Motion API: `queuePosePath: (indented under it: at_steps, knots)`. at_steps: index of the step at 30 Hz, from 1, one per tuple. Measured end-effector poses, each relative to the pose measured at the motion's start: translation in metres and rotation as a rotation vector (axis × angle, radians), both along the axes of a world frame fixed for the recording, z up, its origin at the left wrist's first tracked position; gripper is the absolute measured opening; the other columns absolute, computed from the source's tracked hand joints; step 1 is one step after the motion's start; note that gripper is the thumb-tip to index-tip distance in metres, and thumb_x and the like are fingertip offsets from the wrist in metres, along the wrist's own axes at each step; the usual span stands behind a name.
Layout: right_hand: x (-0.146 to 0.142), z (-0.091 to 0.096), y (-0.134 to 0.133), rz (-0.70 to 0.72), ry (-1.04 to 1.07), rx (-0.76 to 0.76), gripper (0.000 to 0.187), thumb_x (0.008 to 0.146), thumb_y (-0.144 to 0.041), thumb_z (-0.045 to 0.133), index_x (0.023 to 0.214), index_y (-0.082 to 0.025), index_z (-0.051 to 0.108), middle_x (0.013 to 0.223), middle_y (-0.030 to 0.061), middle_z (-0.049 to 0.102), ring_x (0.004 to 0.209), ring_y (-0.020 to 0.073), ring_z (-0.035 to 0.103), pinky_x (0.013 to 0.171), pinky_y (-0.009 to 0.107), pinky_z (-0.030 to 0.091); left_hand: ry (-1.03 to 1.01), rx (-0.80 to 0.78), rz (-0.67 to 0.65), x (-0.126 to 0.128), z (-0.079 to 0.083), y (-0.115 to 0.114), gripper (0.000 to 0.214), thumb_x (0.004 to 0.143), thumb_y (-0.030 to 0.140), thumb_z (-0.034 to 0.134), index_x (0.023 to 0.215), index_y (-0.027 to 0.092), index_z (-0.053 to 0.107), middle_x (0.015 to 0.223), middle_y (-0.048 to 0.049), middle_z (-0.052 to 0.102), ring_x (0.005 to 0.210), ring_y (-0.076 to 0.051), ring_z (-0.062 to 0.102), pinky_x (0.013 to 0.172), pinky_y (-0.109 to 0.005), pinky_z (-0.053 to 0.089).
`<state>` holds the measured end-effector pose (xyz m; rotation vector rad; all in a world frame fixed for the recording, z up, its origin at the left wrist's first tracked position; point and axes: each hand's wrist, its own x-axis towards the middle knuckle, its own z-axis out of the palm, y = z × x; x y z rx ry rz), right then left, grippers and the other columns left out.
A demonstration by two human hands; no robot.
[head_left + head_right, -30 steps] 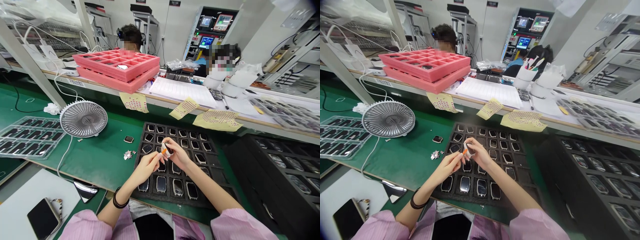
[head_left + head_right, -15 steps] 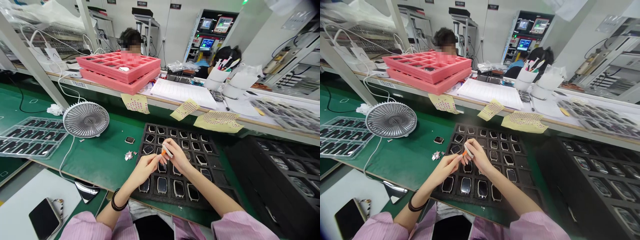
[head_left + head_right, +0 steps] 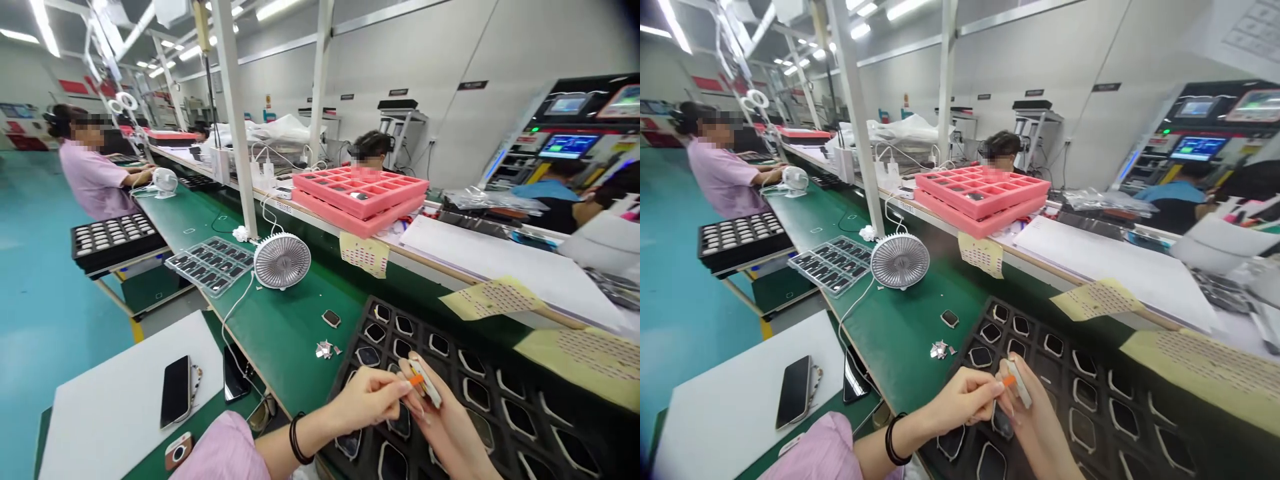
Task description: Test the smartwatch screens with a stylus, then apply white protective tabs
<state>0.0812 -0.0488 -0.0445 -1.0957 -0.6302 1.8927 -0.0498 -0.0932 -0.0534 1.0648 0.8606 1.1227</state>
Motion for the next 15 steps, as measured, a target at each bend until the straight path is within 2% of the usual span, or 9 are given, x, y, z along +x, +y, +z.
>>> queuePosePath:
  at_steps: [3,5,8,11,13,15]
  knots:
    - [0.004,-0.005,0.003,-0.042,-0.050,-0.003,0.046,0.049,-0.042,0.088,0.085,-0.025,0.065,0.073,-0.0012,0.064,0.054,0.0113,0.050,0.044,0.022,0.046,0.019,0.015,0.021,0.000,-0.003,0.002,0.053,0.080,0.064,0.056,0.069,0.013,0.060,0.043,0.0086,0.039,0.037,-0.003,0.026,0.041,-0.021,0.019]
    - [0.007,-0.007,0.005,-0.010,-0.060,0.087,0.041,0.056,-0.046,0.084,0.084,-0.025,0.064,0.063,-0.0034,0.057,0.049,0.0109,0.045,0.043,0.023,0.044,0.011,0.036,0.077,0.000,-0.002,0.006,0.054,0.075,0.068,0.058,0.065,0.015,0.054,0.043,0.0086,0.040,0.039,-0.004,0.029,0.042,-0.020,0.024]
    - [0.007,-0.009,0.002,0.081,-0.095,0.227,0.039,0.065,-0.055,0.078,0.086,-0.025,0.062,0.055,-0.0060,0.047,0.046,0.0106,0.040,0.044,0.024,0.042,-0.010,0.035,0.160,0.002,0.002,0.008,0.053,0.071,0.069,0.063,0.068,0.018,0.045,0.051,0.0054,0.050,0.045,-0.007,0.044,0.050,-0.021,0.036]
    - [0.004,-0.017,-0.004,0.118,-0.240,0.310,0.043,0.069,-0.057,0.075,0.094,-0.025,0.062,0.066,-0.0035,0.056,0.053,0.0124,0.047,0.048,0.024,0.042,0.112,0.047,0.221,0.004,0.003,0.006,0.042,0.081,0.055,0.060,0.068,0.019,0.043,0.058,0.0021,0.057,0.054,-0.011,0.053,0.057,-0.023,0.042]
    - [0.009,-0.028,-0.001,0.125,-0.348,0.382,0.043,0.073,-0.057,0.071,0.100,-0.025,0.061,0.075,-0.0016,0.061,0.059,0.0143,0.051,0.052,0.026,0.044,0.251,0.082,0.278,0.003,0.000,0.002,0.034,0.086,0.041,0.057,0.065,0.018,0.044,0.055,0.0045,0.051,0.053,-0.008,0.047,0.054,-0.021,0.037]
    - [0.025,-0.045,0.015,0.153,-0.448,0.498,0.042,0.075,-0.054,0.070,0.103,-0.024,0.061,0.084,0.0008,0.062,0.065,0.0168,0.055,0.057,0.028,0.046,0.351,0.106,0.325,-0.004,-0.005,0.000,0.029,0.087,0.032,0.056,0.065,0.017,0.045,0.054,0.0070,0.042,0.051,-0.007,0.037,0.050,-0.020,0.030]
